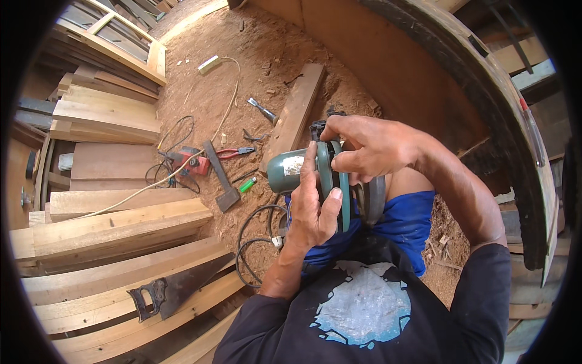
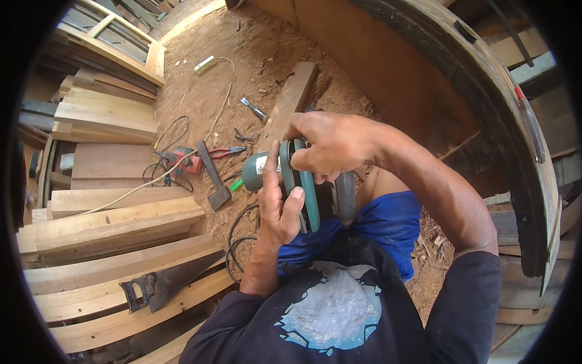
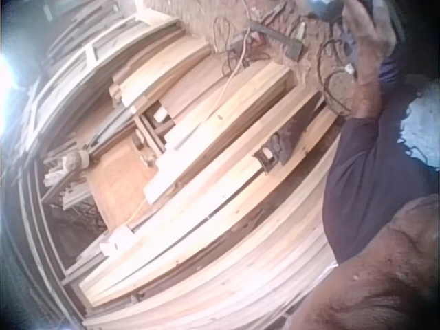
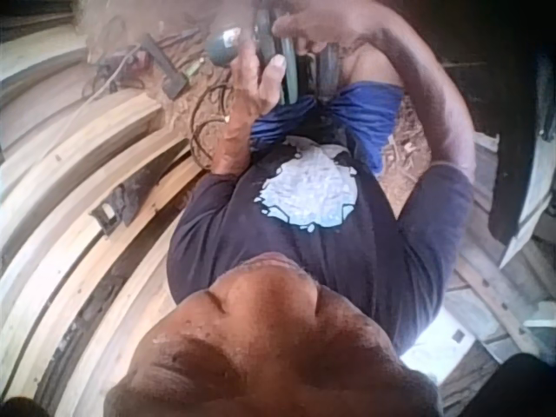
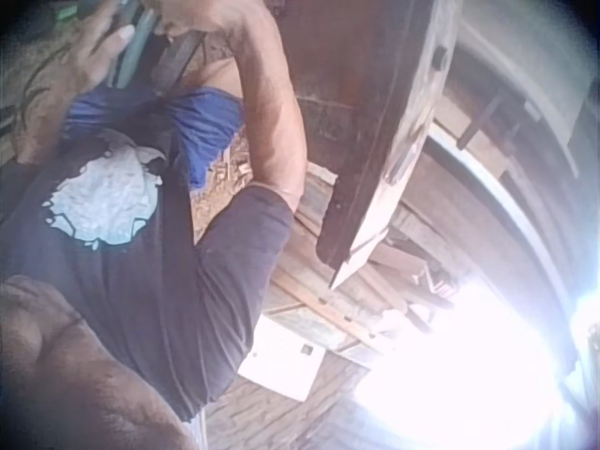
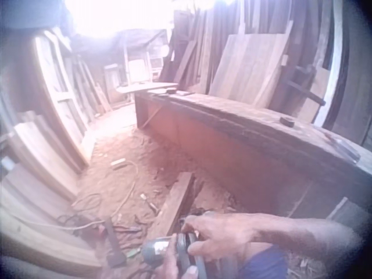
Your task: The person adjusts the blade guard and mechanical settings of a circular saw by hand while sitting in a woodworking area.
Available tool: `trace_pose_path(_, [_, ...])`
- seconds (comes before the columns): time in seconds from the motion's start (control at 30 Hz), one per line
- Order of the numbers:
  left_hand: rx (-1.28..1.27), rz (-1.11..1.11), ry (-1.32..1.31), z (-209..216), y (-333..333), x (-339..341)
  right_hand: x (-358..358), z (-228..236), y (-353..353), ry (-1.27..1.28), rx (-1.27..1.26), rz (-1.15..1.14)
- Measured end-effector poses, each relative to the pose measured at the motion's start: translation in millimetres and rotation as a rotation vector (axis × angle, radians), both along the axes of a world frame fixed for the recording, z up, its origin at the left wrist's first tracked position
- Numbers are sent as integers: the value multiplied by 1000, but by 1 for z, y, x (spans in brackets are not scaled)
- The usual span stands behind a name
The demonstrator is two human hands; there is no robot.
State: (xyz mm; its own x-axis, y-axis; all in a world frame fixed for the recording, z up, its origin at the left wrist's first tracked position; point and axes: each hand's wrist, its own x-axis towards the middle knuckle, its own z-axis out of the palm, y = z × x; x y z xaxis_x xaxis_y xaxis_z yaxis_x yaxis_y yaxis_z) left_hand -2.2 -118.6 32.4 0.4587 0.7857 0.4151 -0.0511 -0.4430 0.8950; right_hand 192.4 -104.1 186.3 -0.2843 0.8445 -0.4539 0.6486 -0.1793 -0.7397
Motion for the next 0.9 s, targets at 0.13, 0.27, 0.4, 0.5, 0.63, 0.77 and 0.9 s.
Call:
trace_pose_path(0.13, [-50, 23, 18, 5, -5, -3, 18, 1, 14, 87, -98, 17])
trace_pose_path(0.27, [-66, -8, -39, 1, -10, -9, 27, -19, 19, -200, 485, 319])
trace_pose_path(0.4, [-1, -13, -134, -11, -6, -27, 12, -31, 27, -168, 672, 394])
trace_pose_path(0.5, [-213, 22, -213, -11, -12, -39, 5, -37, 46, 21, 519, 457])
trace_pose_path(0.63, [-378, 136, -295, 1, -11, -46, -4, -40, 84, 204, 329, 559])
trace_pose_path(0.77, [-367, 180, -316, -8, -8, -52, -18, -59, 105, 188, 318, 641])
trace_pose_path(0.9, [-372, 208, -297, -7, -10, -48, -16, -62, 110, 194, 291, 655])
